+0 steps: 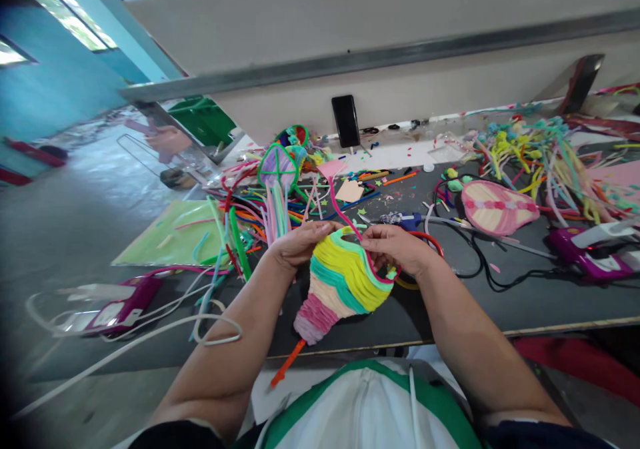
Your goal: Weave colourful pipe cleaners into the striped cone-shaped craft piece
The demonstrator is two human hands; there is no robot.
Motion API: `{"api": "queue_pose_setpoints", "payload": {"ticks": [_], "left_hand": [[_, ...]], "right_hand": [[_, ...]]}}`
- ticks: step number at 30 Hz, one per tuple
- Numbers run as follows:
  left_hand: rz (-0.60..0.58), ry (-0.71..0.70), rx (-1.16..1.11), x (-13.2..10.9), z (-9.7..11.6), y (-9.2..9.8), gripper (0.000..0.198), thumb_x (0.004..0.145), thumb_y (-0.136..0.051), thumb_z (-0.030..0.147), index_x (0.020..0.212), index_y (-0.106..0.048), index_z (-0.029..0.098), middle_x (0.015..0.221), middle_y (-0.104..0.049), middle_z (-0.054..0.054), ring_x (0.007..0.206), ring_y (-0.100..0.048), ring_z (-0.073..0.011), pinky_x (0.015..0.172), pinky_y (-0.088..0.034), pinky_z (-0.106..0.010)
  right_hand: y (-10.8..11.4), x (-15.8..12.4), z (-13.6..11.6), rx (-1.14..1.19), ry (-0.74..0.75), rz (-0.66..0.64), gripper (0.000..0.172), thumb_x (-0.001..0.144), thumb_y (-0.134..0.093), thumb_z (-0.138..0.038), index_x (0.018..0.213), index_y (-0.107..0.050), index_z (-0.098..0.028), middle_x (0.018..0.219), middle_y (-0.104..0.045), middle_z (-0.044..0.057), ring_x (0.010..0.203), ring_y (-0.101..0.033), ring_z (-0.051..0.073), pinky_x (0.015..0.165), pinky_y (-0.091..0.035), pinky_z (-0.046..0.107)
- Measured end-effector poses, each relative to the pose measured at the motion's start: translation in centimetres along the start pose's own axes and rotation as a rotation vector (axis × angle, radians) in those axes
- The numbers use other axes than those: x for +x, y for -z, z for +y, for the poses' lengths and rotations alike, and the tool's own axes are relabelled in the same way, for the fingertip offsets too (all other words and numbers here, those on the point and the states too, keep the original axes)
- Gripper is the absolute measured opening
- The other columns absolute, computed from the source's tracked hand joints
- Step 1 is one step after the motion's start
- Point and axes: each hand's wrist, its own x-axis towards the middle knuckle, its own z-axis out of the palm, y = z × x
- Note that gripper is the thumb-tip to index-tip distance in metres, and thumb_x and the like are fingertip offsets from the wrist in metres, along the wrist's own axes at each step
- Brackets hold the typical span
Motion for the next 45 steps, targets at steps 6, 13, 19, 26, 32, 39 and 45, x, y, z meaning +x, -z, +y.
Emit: {"api": "queue_pose_setpoints", "payload": {"ticks": [6,13,19,26,32,39,45], "left_hand": [[0.075,-0.026,-0.039,-0.1,0.1,0.1,0.035,0.065,-0.082,0.029,0.091,-0.068,0.009,0.082,-0.071,-0.009,0.073,-0.069,-0.0177,0.073,-0.053,-0.027],[0.121,0.004,0.012,0.0,0.0,0.5,0.029,0.064,-0.082,0.022,0.085,-0.067,0.009,0.075,-0.070,-0.006,0.065,-0.067,-0.0147,0.067,-0.053,-0.024],[0.135,0.017,0.038,-0.1,0.0,0.5,0.026,0.065,-0.081,0.020,0.085,-0.067,0.010,0.075,-0.071,-0.005,0.065,-0.067,-0.0140,0.066,-0.053,-0.023],[0.125,0.015,0.104,-0.3,0.2,-0.5,0.025,0.064,-0.081,0.022,0.082,-0.068,0.010,0.074,-0.072,-0.008,0.065,-0.068,-0.0164,0.066,-0.052,-0.025],[0.146,0.022,0.135,-0.2,0.2,-0.7,0.026,0.061,-0.083,0.022,0.079,-0.068,0.011,0.071,-0.071,-0.006,0.061,-0.066,-0.0157,0.064,-0.051,-0.026],[0.198,0.053,0.149,-0.1,0.1,-1.1,0.030,0.058,-0.085,0.021,0.079,-0.067,0.011,0.071,-0.071,-0.005,0.062,-0.067,-0.0162,0.065,-0.052,-0.027],[0.155,-0.011,0.158,0.0,0.1,-1.5,0.038,0.060,-0.084,0.020,0.091,-0.064,0.016,0.072,-0.070,-0.002,0.064,-0.066,-0.0148,0.066,-0.051,-0.026]], "right_hand": [[0.2,0.1,0.1,0.027,0.016,0.003,0.026,0.073,-0.075,-0.037,0.084,-0.060,-0.018,0.064,-0.059,-0.005,0.049,-0.055,0.007,0.049,-0.047,0.019],[-0.1,-0.1,0.0,0.037,-0.005,-0.083,0.028,0.077,-0.072,-0.042,0.086,-0.062,-0.017,0.064,-0.060,-0.003,0.050,-0.058,0.009,0.052,-0.052,0.023],[0.1,0.2,0.5,0.007,-0.004,-0.044,0.031,0.075,-0.073,-0.045,0.087,-0.064,-0.017,0.062,-0.057,-0.003,0.051,-0.057,0.010,0.050,-0.053,0.024],[-0.2,0.1,0.1,-0.041,-0.029,-0.049,0.029,0.071,-0.075,-0.039,0.083,-0.064,-0.016,0.071,-0.057,-0.002,0.058,-0.055,0.009,0.053,-0.053,0.022],[-0.5,0.1,-0.1,-0.055,-0.033,-0.052,0.024,0.069,-0.075,-0.034,0.072,-0.058,-0.017,0.062,-0.051,-0.005,0.053,-0.050,0.007,0.049,-0.046,0.019],[-0.7,0.4,0.2,-0.103,-0.035,-0.022,0.019,0.067,-0.071,-0.027,0.068,-0.054,-0.018,0.057,-0.046,-0.008,0.048,-0.045,0.006,0.046,-0.037,0.019],[-0.6,0.5,0.4,-0.144,-0.015,-0.014,0.017,0.068,-0.069,-0.027,0.066,-0.055,-0.018,0.055,-0.046,-0.007,0.050,-0.047,0.007,0.049,-0.038,0.020]]}}
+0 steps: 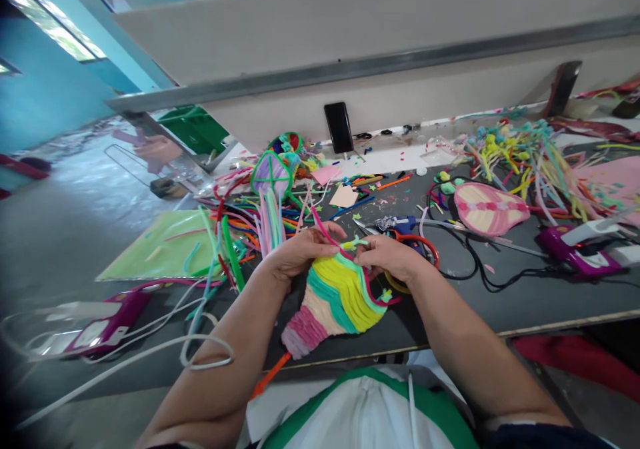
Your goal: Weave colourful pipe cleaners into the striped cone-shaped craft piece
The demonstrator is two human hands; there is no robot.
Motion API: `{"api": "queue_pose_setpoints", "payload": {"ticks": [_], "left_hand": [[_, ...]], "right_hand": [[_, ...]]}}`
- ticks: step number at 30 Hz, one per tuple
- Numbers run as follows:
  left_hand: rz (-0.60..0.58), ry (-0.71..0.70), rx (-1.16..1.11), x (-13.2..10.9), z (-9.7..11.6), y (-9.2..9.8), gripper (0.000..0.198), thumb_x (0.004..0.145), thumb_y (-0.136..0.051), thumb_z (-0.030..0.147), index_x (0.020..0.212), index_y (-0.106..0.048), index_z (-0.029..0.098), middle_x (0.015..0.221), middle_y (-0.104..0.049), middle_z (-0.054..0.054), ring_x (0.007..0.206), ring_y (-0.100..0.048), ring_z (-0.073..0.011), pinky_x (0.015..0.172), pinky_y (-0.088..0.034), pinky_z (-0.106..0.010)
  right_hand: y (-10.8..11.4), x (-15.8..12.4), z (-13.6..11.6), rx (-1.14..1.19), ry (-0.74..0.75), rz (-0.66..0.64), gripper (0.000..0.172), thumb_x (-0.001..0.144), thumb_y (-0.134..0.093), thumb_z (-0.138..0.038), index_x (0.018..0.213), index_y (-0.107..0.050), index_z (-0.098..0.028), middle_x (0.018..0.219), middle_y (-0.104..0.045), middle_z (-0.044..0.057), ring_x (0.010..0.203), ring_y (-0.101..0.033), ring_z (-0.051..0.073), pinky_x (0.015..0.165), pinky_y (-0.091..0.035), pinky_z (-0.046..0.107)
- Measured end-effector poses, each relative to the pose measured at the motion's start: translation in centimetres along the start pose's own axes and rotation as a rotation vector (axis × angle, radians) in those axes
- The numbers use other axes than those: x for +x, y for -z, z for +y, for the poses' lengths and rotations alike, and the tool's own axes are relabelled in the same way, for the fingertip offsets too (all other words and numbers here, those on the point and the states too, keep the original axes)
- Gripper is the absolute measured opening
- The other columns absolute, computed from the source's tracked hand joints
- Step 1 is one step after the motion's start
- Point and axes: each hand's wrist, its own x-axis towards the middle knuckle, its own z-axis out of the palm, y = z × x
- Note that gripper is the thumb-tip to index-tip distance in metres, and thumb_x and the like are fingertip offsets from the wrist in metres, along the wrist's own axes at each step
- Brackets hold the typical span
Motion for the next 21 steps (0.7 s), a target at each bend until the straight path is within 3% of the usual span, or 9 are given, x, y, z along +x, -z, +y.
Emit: {"api": "queue_pose_setpoints", "payload": {"ticks": [8,12,15,18,21], "left_hand": [[-0.056,-0.081,0.223,-0.3,0.1,0.9,0.026,0.063,-0.082,0.024,0.084,-0.071,0.013,0.076,-0.068,-0.003,0.069,-0.062,-0.0128,0.067,-0.047,-0.022],[-0.011,-0.112,0.260,-0.4,0.3,1.5,0.024,0.063,-0.082,0.024,0.080,-0.071,0.013,0.072,-0.067,-0.003,0.066,-0.061,-0.0118,0.063,-0.045,-0.021],[0.080,-0.125,0.174,-0.4,0.4,2.4,0.025,0.062,-0.082,0.024,0.081,-0.069,0.014,0.070,-0.068,-0.002,0.063,-0.063,-0.0126,0.061,-0.047,-0.022],[0.160,-0.147,0.084,-0.3,0.6,3.0,0.028,0.061,-0.083,0.024,0.081,-0.066,0.015,0.068,-0.068,-0.001,0.060,-0.064,-0.0138,0.059,-0.048,-0.024],[0.200,-0.188,0.031,-0.1,0.6,2.7,0.030,0.060,-0.084,0.024,0.081,-0.066,0.014,0.068,-0.067,-0.001,0.058,-0.063,-0.0129,0.058,-0.048,-0.023]], "right_hand": [[-0.5,0.2,0.1,0.052,-0.044,0.013,0.020,0.067,-0.072,-0.028,0.068,-0.055,-0.018,0.056,-0.046,-0.007,0.049,-0.046,0.006,0.047,-0.039,0.018],[-1.0,0.2,0.0,0.073,-0.035,0.044,0.026,0.068,-0.073,-0.036,0.077,-0.057,-0.019,0.065,-0.051,-0.005,0.054,-0.049,0.008,0.050,-0.043,0.021],[-1.3,0.4,0.0,0.002,0.164,0.293,0.029,0.075,-0.067,-0.038,0.097,-0.056,-0.023,0.086,-0.058,0.000,0.071,-0.056,0.013,0.058,-0.049,0.026],[-1.6,0.7,0.2,-0.332,0.475,0.567,0.020,0.082,-0.057,-0.030,0.101,-0.057,-0.023,0.103,-0.059,0.006,0.090,-0.058,0.018,0.073,-0.051,0.031],[-2.1,1.1,0.7,-0.708,0.686,0.633,0.016,0.086,-0.053,-0.025,0.099,-0.062,-0.021,0.109,-0.061,0.010,0.106,-0.056,0.022,0.092,-0.047,0.039]]}}
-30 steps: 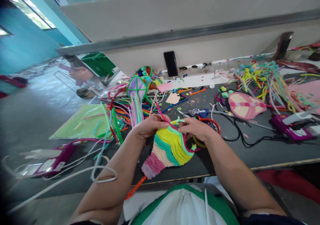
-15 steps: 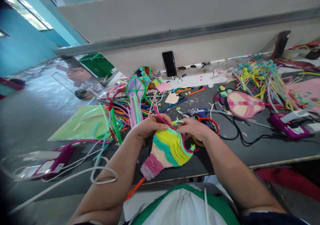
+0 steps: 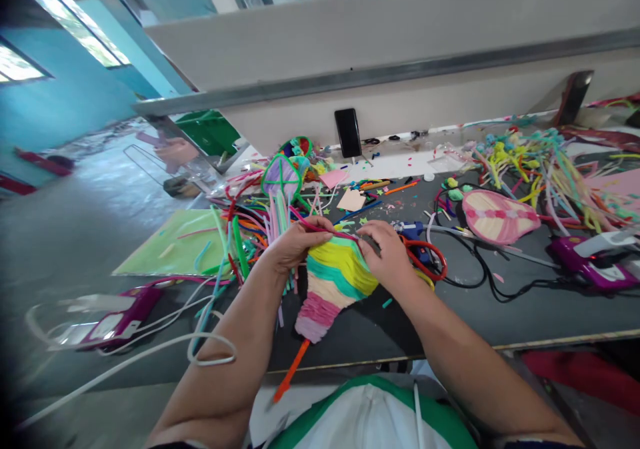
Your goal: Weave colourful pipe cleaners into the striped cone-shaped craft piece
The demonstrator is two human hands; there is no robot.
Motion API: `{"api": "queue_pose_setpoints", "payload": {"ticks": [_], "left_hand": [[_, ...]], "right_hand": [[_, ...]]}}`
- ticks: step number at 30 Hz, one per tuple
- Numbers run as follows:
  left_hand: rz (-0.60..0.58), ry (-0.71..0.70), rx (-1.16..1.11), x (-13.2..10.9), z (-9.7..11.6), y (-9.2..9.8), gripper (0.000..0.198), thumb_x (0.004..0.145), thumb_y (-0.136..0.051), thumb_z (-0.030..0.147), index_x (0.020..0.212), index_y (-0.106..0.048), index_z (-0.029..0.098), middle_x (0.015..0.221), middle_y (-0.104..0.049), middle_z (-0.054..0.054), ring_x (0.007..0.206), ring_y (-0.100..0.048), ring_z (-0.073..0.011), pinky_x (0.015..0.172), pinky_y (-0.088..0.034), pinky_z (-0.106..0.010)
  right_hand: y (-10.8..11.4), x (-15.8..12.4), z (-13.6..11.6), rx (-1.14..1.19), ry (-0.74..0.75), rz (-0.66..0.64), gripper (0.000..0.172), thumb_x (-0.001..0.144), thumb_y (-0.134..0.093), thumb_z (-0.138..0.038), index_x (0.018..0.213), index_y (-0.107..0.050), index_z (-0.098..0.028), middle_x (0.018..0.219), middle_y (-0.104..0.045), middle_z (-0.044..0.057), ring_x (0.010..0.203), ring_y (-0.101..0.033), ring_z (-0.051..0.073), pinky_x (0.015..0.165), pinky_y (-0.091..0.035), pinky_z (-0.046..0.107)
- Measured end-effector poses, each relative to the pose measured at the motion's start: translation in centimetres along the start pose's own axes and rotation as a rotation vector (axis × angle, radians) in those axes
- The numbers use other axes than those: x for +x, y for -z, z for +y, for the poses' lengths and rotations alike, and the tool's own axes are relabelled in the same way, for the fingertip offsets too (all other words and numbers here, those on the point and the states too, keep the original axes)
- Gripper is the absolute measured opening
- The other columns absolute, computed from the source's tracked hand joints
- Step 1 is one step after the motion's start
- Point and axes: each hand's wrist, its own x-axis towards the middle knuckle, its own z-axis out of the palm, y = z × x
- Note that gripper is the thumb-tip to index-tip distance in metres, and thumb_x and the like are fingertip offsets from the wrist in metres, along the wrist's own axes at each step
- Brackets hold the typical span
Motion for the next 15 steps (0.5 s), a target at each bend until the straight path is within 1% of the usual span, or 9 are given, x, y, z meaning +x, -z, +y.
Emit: {"api": "queue_pose_setpoints", "payload": {"ticks": [1,3,6,8,10,12,15], "left_hand": [[0.013,-0.019,-0.011,0.0,0.0,-0.3,0.030,0.060,-0.084,0.024,0.082,-0.066,0.014,0.068,-0.067,-0.001,0.059,-0.063,-0.0125,0.058,-0.048,-0.023],[0.046,-0.062,-0.028,-0.1,-0.1,-1.2,0.030,0.060,-0.083,0.025,0.082,-0.067,0.014,0.071,-0.068,-0.001,0.062,-0.063,-0.0122,0.061,-0.049,-0.023],[0.110,-0.119,-0.037,-0.2,-0.3,-2.6,0.029,0.061,-0.082,0.026,0.083,-0.067,0.015,0.076,-0.068,-0.001,0.067,-0.063,-0.0119,0.065,-0.049,-0.023],[0.146,-0.139,-0.043,-0.3,-0.4,-3.3,0.029,0.061,-0.082,0.027,0.083,-0.067,0.016,0.075,-0.067,0.000,0.067,-0.062,-0.0114,0.065,-0.049,-0.022],[0.164,-0.141,-0.059,-0.3,-0.6,-3.7,0.029,0.062,-0.081,0.027,0.085,-0.066,0.017,0.073,-0.066,0.001,0.066,-0.061,-0.0110,0.065,-0.049,-0.022],[0.142,-0.128,-0.073,-0.4,-0.7,-3.9,0.032,0.063,-0.081,0.026,0.089,-0.065,0.017,0.077,-0.066,0.001,0.068,-0.062,-0.0115,0.067,-0.049,-0.023],[0.086,-0.136,-0.080,-0.4,-0.8,-3.9,0.041,0.062,-0.081,0.023,0.100,-0.064,0.018,0.089,-0.067,-0.001,0.075,-0.064,-0.0133,0.070,-0.050,-0.024]], "right_hand": [[-0.3,-0.1,-0.1,-0.062,0.056,-0.006,0.018,0.087,-0.052,-0.025,0.102,-0.063,-0.021,0.111,-0.062,0.011,0.110,-0.055,0.023,0.097,-0.044,0.040],[-0.7,-0.4,-0.2,-0.162,0.097,-0.017,0.024,0.090,-0.049,-0.025,0.110,-0.062,-0.020,0.118,-0.061,0.012,0.116,-0.053,0.023,0.101,-0.041,0.040],[-0.9,-0.6,-0.6,-0.298,0.079,-0.025,0.030,0.091,-0.048,-0.026,0.118,-0.059,-0.022,0.124,-0.060,0.011,0.115,-0.055,0.024,0.096,-0.043,0.039],[-0.8,-0.5,-0.7,-0.377,0.069,-0.013,0.028,0.092,-0.049,-0.026,0.117,-0.060,-0.024,0.122,-0.063,0.009,0.112,-0.057,0.024,0.092,-0.041,0.040],[-0.6,-0.4,-0.6,-0.419,0.069,0.015,0.024,0.091,-0.051,-0.025,0.112,-0.062,-0.025,0.119,-0.066,0.008,0.110,-0.058,0.023,0.090,-0.038,0.039],[-0.5,-0.4,-0.5,-0.427,0.074,0.042,0.019,0.091,-0.052,-0.024,0.106,-0.064,-0.025,0.116,-0.067,0.007,0.110,-0.058,0.022,0.089,-0.035,0.039],[-0.4,-0.5,-0.3,-0.417,0.080,0.066,0.017,0.091,-0.052,-0.024,0.102,-0.065,-0.026,0.115,-0.067,0.006,0.111,-0.057,0.021,0.091,-0.033,0.039]]}}
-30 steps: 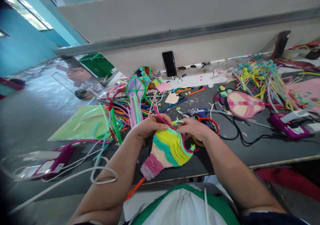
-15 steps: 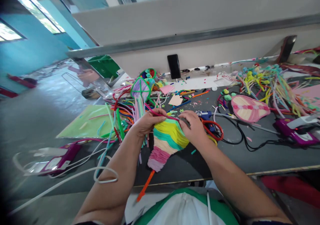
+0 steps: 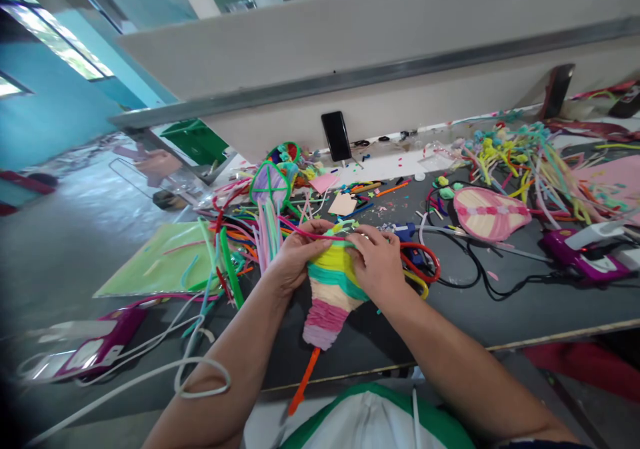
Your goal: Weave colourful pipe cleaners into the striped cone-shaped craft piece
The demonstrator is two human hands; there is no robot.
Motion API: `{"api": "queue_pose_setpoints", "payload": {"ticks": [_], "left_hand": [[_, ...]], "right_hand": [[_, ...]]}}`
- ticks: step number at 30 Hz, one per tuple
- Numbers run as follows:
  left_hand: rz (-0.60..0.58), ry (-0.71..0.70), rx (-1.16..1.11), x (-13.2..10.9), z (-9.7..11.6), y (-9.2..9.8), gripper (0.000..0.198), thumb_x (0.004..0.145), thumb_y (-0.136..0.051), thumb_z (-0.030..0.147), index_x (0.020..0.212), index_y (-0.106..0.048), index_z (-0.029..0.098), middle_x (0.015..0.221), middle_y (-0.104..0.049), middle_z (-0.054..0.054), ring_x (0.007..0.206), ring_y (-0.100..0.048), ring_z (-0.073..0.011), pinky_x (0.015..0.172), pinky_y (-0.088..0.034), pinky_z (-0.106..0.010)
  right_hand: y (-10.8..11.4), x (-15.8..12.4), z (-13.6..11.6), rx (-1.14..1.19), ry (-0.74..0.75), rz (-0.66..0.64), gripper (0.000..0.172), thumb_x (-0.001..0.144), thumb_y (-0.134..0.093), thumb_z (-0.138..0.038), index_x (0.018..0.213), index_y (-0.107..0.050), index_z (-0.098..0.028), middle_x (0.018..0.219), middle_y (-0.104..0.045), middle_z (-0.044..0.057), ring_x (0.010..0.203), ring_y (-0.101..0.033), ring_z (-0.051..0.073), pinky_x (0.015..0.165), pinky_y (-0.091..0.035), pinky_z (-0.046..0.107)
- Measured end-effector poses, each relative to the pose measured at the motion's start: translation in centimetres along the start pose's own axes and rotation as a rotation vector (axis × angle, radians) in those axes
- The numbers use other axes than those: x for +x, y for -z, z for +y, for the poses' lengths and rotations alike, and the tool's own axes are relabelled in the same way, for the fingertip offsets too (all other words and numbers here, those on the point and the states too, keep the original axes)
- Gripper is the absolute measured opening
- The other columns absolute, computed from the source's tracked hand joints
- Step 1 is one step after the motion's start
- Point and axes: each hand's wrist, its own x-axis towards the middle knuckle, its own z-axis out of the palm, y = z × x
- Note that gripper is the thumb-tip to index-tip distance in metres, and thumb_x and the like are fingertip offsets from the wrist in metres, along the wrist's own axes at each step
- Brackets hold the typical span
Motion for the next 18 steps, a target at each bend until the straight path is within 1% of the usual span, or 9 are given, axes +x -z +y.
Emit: {"api": "queue_pose_setpoints", "payload": {"ticks": [3,11,15,18], "left_hand": [[-0.003,-0.015,0.002,0.05,-0.02,0.04,0.044,0.062,-0.081,0.021,0.102,-0.063,0.018,0.093,-0.068,-0.002,0.076,-0.064,-0.0140,0.072,-0.050,-0.025],[0.032,0.024,0.030,0.18,-0.05,0.14,0.038,0.061,-0.082,0.021,0.093,-0.063,0.017,0.079,-0.067,0.001,0.068,-0.062,-0.0110,0.066,-0.048,-0.022],[0.050,0.025,0.085,0.28,-0.11,0.33,0.035,0.062,-0.082,0.024,0.090,-0.062,0.017,0.070,-0.065,0.002,0.061,-0.060,-0.0099,0.061,-0.046,-0.021],[0.070,0.020,0.115,0.34,-0.03,0.40,0.035,0.061,-0.082,0.026,0.087,-0.062,0.016,0.068,-0.063,0.002,0.059,-0.058,-0.0096,0.059,-0.046,-0.021]], "right_hand": [[-0.07,-0.11,0.05,0.010,0.005,0.004,0.018,0.091,-0.050,-0.023,0.101,-0.066,-0.027,0.116,-0.067,0.005,0.113,-0.057,0.021,0.091,-0.032,0.039],[-0.53,-0.03,0.24,0.092,0.034,-0.002,0.018,0.091,-0.049,-0.020,0.096,-0.067,-0.024,0.112,-0.067,0.006,0.109,-0.058,0.020,0.086,-0.036,0.036],[-0.51,0.01,0.28,0.096,0.088,0.006,0.018,0.092,-0.048,-0.020,0.092,-0.066,-0.023,0.108,-0.065,0.007,0.105,-0.059,0.020,0.084,-0.037,0.036],[-0.35,0.04,0.16,0.097,0.121,0.000,0.019,0.092,-0.047,-0.018,0.087,-0.066,-0.022,0.103,-0.064,0.006,0.099,-0.059,0.019,0.082,-0.036,0.035]]}}
